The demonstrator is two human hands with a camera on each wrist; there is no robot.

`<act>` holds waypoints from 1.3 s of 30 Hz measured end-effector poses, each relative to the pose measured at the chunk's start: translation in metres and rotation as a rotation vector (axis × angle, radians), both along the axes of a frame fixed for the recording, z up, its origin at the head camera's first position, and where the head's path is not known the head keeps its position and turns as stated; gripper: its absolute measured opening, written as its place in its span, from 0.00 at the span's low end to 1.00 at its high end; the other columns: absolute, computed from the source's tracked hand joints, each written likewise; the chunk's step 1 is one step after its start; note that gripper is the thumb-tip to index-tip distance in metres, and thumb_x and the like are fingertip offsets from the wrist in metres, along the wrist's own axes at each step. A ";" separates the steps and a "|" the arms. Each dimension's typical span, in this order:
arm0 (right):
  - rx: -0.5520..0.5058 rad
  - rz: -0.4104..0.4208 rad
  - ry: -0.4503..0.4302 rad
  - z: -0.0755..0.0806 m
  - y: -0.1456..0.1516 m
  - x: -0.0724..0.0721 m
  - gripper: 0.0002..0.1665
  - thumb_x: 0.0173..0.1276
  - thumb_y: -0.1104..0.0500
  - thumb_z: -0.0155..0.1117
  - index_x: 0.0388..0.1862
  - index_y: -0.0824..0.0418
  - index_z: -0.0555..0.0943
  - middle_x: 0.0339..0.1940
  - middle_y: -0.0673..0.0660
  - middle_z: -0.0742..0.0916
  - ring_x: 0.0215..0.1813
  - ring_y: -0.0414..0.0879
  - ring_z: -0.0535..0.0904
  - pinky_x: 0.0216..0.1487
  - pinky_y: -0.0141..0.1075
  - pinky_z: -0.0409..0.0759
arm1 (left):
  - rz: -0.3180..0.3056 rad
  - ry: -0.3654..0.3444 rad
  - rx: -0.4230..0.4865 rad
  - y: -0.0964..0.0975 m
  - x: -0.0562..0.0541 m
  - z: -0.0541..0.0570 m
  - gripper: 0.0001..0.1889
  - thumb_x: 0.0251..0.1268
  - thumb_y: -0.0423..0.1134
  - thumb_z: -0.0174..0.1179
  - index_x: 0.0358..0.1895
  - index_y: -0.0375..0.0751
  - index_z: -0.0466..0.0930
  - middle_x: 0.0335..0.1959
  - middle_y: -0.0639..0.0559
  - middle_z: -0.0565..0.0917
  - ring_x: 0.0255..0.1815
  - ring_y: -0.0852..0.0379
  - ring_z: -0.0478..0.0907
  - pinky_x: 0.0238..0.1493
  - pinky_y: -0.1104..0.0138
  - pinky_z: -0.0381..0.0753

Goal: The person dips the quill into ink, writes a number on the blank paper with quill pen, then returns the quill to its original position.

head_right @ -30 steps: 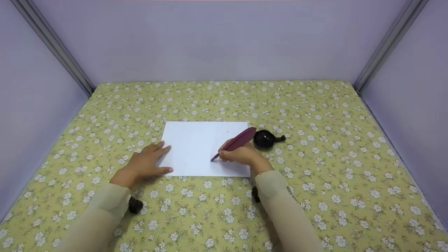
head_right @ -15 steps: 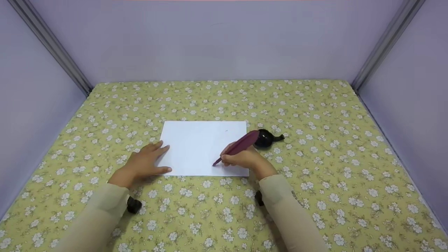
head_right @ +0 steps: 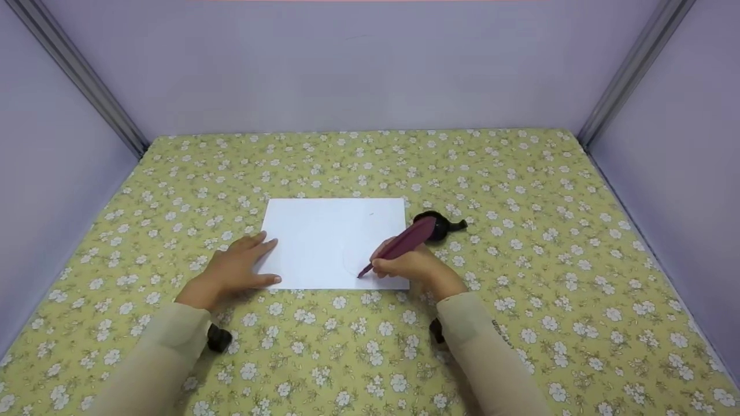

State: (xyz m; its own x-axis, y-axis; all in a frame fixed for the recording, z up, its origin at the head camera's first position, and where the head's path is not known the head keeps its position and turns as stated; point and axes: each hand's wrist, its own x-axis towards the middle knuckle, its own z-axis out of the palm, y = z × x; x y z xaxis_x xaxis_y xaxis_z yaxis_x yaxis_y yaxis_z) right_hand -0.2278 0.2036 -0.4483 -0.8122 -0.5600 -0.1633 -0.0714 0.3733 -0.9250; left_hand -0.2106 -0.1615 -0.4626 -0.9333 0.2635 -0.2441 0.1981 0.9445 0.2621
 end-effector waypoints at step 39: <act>0.040 -0.271 -0.012 0.001 0.030 0.003 0.19 0.66 0.56 0.66 0.47 0.70 0.79 0.37 0.60 0.87 0.40 0.46 0.84 0.40 0.35 0.82 | -0.001 -0.003 -0.003 -0.001 0.000 0.001 0.47 0.56 0.68 0.57 0.76 0.51 0.53 0.76 0.46 0.48 0.74 0.38 0.43 0.63 0.32 0.48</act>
State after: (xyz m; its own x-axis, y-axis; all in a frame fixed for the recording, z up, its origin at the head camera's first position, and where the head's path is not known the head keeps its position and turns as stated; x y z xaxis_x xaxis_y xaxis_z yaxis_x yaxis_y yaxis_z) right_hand -0.2252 0.2338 -0.4477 -0.9295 -0.3153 -0.1911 0.0465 0.4138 -0.9092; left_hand -0.2107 -0.1620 -0.4619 -0.9321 0.2639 -0.2482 0.1984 0.9451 0.2596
